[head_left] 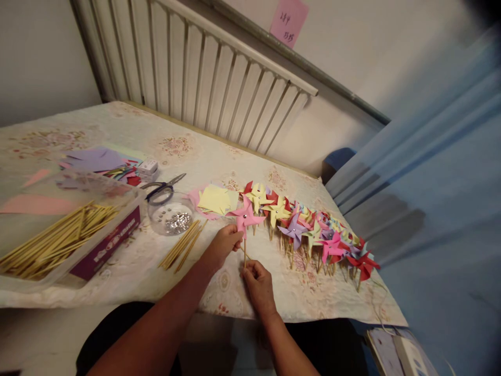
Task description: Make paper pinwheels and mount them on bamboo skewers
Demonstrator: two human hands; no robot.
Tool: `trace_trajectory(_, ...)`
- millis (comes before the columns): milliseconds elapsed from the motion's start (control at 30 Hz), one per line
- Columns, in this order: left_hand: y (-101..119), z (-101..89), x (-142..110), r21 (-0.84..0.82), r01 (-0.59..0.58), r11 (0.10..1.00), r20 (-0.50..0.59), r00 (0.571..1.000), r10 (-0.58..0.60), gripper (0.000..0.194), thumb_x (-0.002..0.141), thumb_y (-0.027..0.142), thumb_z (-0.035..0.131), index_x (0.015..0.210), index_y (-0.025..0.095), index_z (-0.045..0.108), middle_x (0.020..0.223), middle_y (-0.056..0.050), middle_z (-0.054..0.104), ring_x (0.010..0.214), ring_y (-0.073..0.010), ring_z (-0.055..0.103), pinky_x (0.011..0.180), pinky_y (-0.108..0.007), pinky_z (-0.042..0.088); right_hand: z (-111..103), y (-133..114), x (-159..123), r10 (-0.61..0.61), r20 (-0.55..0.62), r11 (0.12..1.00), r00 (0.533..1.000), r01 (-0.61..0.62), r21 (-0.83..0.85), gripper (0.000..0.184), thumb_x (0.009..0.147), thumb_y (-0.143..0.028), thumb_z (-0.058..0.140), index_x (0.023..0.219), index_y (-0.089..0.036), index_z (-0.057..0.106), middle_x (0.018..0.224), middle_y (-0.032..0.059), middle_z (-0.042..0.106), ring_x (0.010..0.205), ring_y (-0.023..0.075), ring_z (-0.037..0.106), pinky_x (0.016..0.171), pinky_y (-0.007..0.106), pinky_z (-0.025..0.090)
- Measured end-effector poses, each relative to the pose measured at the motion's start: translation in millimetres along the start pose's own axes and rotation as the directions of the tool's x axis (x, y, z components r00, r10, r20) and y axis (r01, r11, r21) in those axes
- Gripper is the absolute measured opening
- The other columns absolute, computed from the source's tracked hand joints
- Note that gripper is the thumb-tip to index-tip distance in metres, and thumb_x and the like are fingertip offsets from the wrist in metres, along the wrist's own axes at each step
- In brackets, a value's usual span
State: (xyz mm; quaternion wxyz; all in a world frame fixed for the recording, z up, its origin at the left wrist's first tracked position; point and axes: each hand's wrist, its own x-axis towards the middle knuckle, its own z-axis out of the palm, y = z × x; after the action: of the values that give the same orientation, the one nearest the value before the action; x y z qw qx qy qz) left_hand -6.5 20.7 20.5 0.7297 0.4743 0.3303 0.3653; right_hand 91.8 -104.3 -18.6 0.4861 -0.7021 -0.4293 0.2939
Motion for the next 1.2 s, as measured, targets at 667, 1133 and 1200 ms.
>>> trace_trajectory(667, -11, 2.1, 3, 0.045, 0.008, 0.999, -0.043, 0.999, -0.006, 0.02, 0.069, 0.035, 0.062, 0.072, 0.016, 0.055, 0.054, 0.002, 0.056, 0.048, -0.0095, 0.047, 0.049, -0.021, 0.033, -1, -3, -1, -0.021, 0.017, 1.0, 1.0, 0.021, -0.012, 0.013, 0.076, -0.028, 0.057, 0.075, -0.018, 0.065, 0.06, -0.0039, 0.052, 0.059, 0.0127, 0.042, 0.057, 0.023, 0.034)
trace_trajectory(1133, -10, 8.4, 3, -0.065, -0.001, 0.998, -0.05, 0.999, -0.002, 0.021, 0.066, 0.032, 0.065, 0.072, 0.014, 0.055, 0.06, 0.002, 0.058, 0.046, -0.0057, 0.043, 0.047, -0.02, 0.031, 0, 2, -1, -0.004, 0.025, 1.0, 1.0, 0.003, 0.008, 0.011, 0.077, -0.026, 0.057, 0.075, -0.018, 0.063, 0.06, -0.0049, 0.047, 0.058, 0.012, 0.038, 0.056, 0.023, 0.031)
trace_trajectory(1200, -12, 8.8, 3, -0.07, -0.006, 0.998, -0.055, 0.999, 0.002, 0.02, 0.066, 0.031, 0.064, 0.072, 0.015, 0.054, 0.059, 0.002, 0.057, 0.046, -0.0056, 0.042, 0.046, -0.02, 0.031, 0, 2, -1, -0.008, 0.022, 1.0, 1.0, 0.008, 0.003, 0.011, 0.077, -0.026, 0.057, 0.075, -0.018, 0.064, 0.06, -0.0048, 0.047, 0.058, 0.012, 0.038, 0.057, 0.023, 0.032)
